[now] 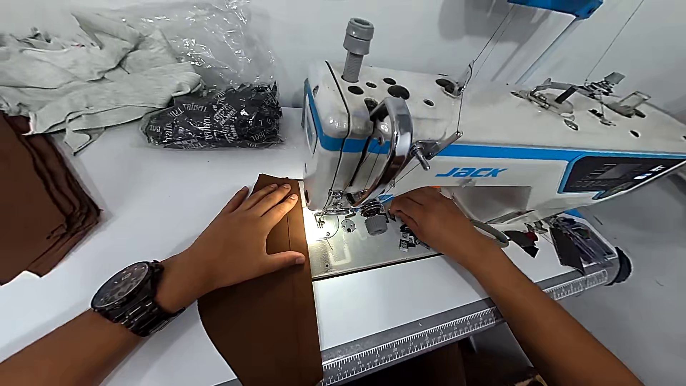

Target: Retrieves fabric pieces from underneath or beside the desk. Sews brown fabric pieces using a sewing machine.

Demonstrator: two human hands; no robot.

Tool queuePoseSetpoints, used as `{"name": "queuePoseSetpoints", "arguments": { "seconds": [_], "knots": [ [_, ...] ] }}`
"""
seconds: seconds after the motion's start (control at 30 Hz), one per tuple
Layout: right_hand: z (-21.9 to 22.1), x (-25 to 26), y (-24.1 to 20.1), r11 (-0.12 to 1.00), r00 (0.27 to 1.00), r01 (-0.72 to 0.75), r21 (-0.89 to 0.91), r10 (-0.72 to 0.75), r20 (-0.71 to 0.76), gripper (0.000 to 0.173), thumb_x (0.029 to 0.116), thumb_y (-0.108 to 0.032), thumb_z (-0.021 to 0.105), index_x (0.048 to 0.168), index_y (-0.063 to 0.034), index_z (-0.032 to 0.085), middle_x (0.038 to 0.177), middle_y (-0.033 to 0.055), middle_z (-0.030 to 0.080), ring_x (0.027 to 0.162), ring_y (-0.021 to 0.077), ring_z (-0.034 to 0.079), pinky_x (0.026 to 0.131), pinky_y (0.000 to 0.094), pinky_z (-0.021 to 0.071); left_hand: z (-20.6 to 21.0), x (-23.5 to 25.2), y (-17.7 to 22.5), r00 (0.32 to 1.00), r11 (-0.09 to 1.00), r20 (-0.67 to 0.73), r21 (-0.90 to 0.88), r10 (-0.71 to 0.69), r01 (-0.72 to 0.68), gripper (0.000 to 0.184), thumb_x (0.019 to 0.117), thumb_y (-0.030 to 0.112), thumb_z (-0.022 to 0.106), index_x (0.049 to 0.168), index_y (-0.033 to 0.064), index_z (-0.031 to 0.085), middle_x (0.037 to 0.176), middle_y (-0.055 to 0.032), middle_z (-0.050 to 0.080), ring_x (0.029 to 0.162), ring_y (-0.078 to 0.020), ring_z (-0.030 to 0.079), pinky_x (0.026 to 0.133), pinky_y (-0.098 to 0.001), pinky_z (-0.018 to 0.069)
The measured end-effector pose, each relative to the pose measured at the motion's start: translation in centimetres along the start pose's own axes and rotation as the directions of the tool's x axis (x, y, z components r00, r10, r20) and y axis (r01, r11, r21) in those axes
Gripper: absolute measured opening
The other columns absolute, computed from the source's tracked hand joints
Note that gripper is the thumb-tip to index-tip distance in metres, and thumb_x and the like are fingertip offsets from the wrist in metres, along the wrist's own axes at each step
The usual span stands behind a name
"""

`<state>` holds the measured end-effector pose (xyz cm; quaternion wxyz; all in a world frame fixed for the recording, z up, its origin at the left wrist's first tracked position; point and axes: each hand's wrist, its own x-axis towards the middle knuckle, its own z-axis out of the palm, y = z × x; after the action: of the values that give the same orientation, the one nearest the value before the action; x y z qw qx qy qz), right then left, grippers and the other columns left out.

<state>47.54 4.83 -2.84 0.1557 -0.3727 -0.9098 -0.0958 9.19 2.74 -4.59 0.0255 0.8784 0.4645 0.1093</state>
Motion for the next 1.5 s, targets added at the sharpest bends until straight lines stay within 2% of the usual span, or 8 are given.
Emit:
{"name": "queuePoseSetpoints", "arguments": {
  "seconds": [0.23, 0.43, 0.57, 0.7, 0.87, 1.03, 1.2, 1.5],
  "knots": [
    [-0.7, 0.1, 0.1, 0.989, 0.992, -0.117, 0.093, 0.120, -0.027, 0.023, 0.0990, -0.013, 0.059, 0.114, -0.0135, 0.076, 0.107, 0.0064, 0.075, 0.097, 0.0267, 0.072, 0.085, 0.0513, 0.0566, -0.3, 0.1, 0.1, 1.000, 1.000, 0.018, 0.013, -0.009, 0.009, 0.108, 0.0802, 0.093, 0.035, 0.155, 0.0163, 0.047, 0.163, -0.0031, 0.039, 0.153, -0.0226, 0.032, 0.122, -0.0585, 0.0230],
    [-0.9, -0.7, -1.2, 0.936, 0.963, -0.191, 0.296, 0.237, -0.128, 0.012, 0.0938, -0.021, 0.067, 0.100, -0.0158, 0.076, 0.108, 0.0003, 0.071, 0.106, 0.0151, 0.066, 0.094, 0.0393, 0.0542, -0.3, 0.0, 0.1, 0.999, 1.000, 0.041, 0.026, -0.016, 0.014, 0.107, 0.0806, 0.093, 0.035, 0.158, 0.0185, 0.043, 0.165, -0.0010, 0.036, 0.154, -0.0213, 0.029, 0.123, -0.0574, 0.0218],
    [-0.1, -0.2, -5.2, 0.889, 0.968, -0.015, 0.458, 0.128, -0.217, 0.004, 0.0909, -0.019, 0.073, 0.090, -0.0163, 0.077, 0.107, -0.0008, 0.066, 0.107, 0.0125, 0.060, 0.092, 0.0298, 0.0529, -0.3, 0.1, 0.1, 0.999, 1.000, 0.030, 0.014, -0.009, 0.009, 0.106, 0.0811, 0.093, 0.035, 0.157, 0.0186, 0.044, 0.164, -0.0012, 0.038, 0.153, -0.0212, 0.030, 0.123, -0.0581, 0.0226],
    [-0.3, -0.7, -6.1, 0.903, 0.997, -0.009, 0.429, 0.040, -0.062, 0.018, 0.0958, -0.025, 0.069, 0.111, -0.0214, 0.078, 0.124, -0.0032, 0.065, 0.114, 0.0113, 0.060, 0.097, 0.0299, 0.0530, -0.7, 0.1, 0.3, 0.998, 1.000, 0.060, 0.013, -0.020, 0.020, 0.107, 0.0813, 0.092, 0.035, 0.157, 0.0176, 0.043, 0.165, -0.0026, 0.036, 0.154, -0.0218, 0.030, 0.123, -0.0584, 0.0207],
    [-2.3, -2.5, -8.1, 0.933, 0.970, -0.182, 0.309, 0.222, -0.097, 0.024, 0.0989, -0.025, 0.061, 0.115, -0.0178, 0.076, 0.111, -0.0008, 0.067, 0.106, 0.0128, 0.063, 0.088, 0.0325, 0.0560, -0.6, 0.1, 0.3, 0.997, 1.000, 0.072, 0.016, -0.027, 0.026, 0.107, 0.0806, 0.093, 0.035, 0.159, 0.0197, 0.041, 0.166, -0.0013, 0.034, 0.155, -0.0215, 0.027, 0.124, -0.0582, 0.0200],
    [-0.1, -2.3, -11.4, 0.975, 0.996, -0.094, 0.199, 0.093, 0.018, 0.034, 0.1066, -0.040, 0.049, 0.122, -0.0225, 0.074, 0.126, -0.0053, 0.067, 0.112, 0.0143, 0.062, 0.089, 0.0330, 0.0535, -0.6, 0.1, 0.3, 0.999, 1.000, 0.034, 0.008, -0.008, 0.007, 0.105, 0.0818, 0.091, 0.038, 0.156, 0.0168, 0.045, 0.164, -0.0031, 0.038, 0.153, -0.0232, 0.032, 0.123, -0.0599, 0.0218],
    [0.8, -0.4, -7.9, 0.937, 0.969, 0.244, 0.249, -0.244, -0.031, 0.026, 0.1038, -0.018, 0.052, 0.117, -0.0207, 0.074, 0.133, -0.0076, 0.067, 0.115, 0.0133, 0.062, 0.092, 0.0306, 0.0517, -0.6, 0.1, 0.3, 0.999, 1.000, 0.049, 0.009, -0.019, 0.019, 0.106, 0.0814, 0.091, 0.037, 0.157, 0.0179, 0.043, 0.165, -0.0024, 0.036, 0.154, -0.0226, 0.030, 0.123, -0.0597, 0.0212],
    [2.1, 4.4, -5.5, 0.827, 0.881, 0.472, 0.305, -0.436, -0.183, 0.020, 0.1006, -0.022, 0.057, 0.104, -0.0159, 0.075, 0.103, 0.0008, 0.073, 0.091, 0.0114, 0.068, 0.075, 0.0274, 0.0553, -0.5, -0.2, 0.6, 0.999, 0.999, 0.033, 0.018, -0.034, 0.033, 0.112, 0.0796, 0.092, 0.038, 0.159, 0.0134, 0.039, 0.165, -0.0041, 0.035, 0.154, -0.0244, 0.028, 0.123, -0.0593, 0.0204]
  ]
}}
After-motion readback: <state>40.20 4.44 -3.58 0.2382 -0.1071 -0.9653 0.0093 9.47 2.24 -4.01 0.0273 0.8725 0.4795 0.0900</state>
